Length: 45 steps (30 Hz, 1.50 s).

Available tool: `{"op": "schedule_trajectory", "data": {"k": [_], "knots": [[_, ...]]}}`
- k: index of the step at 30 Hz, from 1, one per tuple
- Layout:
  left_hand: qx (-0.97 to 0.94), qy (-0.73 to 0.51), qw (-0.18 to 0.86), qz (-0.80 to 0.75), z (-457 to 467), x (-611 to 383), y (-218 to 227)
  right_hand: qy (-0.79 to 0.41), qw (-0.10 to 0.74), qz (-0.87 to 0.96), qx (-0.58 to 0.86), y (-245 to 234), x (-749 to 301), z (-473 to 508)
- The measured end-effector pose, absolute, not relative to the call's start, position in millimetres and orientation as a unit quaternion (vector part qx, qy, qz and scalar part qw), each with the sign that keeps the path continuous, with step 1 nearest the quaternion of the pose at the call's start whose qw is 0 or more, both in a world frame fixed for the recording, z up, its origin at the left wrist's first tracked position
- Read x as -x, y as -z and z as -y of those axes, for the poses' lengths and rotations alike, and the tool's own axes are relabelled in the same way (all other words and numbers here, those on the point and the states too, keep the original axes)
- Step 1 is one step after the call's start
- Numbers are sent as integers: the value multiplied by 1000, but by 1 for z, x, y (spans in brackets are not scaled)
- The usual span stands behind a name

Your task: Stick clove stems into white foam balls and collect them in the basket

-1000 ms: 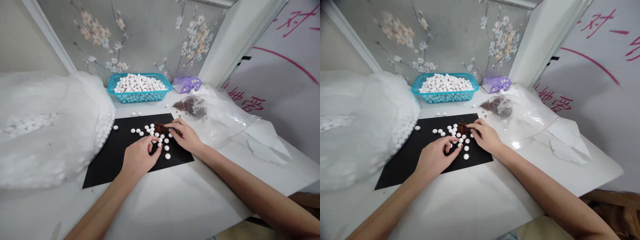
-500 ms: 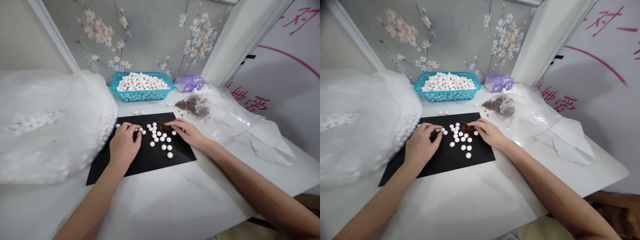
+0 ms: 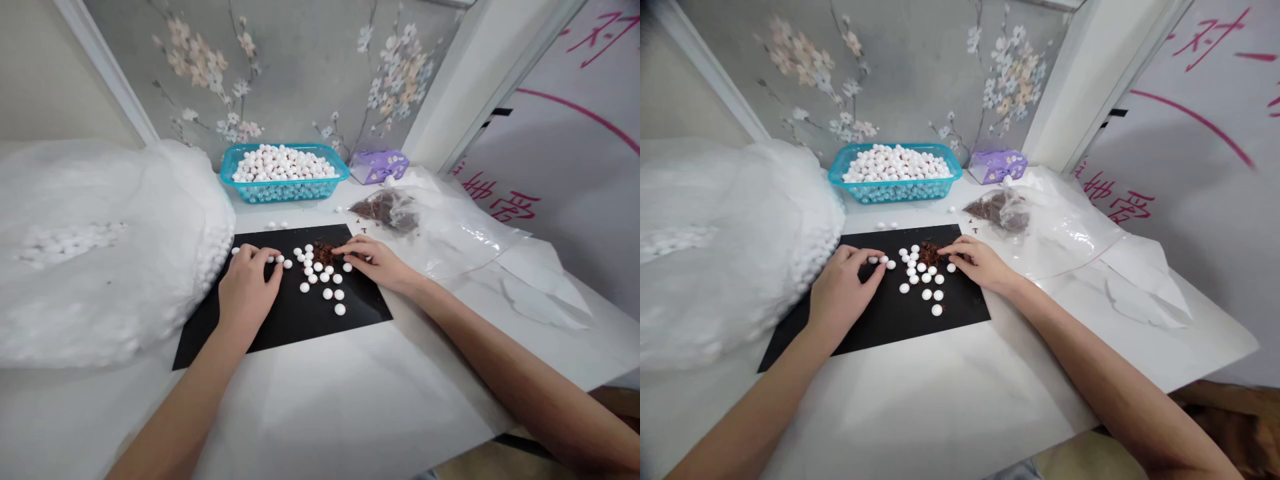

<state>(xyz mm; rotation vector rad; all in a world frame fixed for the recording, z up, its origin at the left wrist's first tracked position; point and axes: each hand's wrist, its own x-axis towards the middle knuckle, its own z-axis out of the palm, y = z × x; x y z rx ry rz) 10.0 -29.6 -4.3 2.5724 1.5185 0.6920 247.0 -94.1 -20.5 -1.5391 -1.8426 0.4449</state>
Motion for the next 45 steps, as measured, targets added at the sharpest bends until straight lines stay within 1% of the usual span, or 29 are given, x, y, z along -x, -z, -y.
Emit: {"op": "schedule_trajectory", "data": {"k": [4,8,14,20,27,31,34,37,41,45], "knots": [[-827,-250,46,-502,30,-11,3,-165,338,713,592,22,-245,95],[-818,-283,79,-494,39,-15,-1,-143,351,716,586,26,-243,96],[-855,-304,146,-393,64,-27,-7,-124,385,698,591,29,-242,97],[-910,-258,156,-286,60,-23,0,-119,406,664,616,23,-240,100],[-923,-234,155,-263,49,-14,-2,-75,460,632,620,19,-226,106],[-934,-214,154,-243,50,-14,-2,-87,470,644,598,17,-210,113],[-940,-199,151,-234,49,-15,0,-119,466,663,573,17,-199,118],[-933,-184,172,-256,48,-16,2,-144,446,688,554,18,-193,121],[-922,-167,206,-283,44,-16,3,-156,415,710,548,18,-189,123],[-918,-158,222,-290,43,-16,2,-160,407,714,546,19,-189,124]]}}
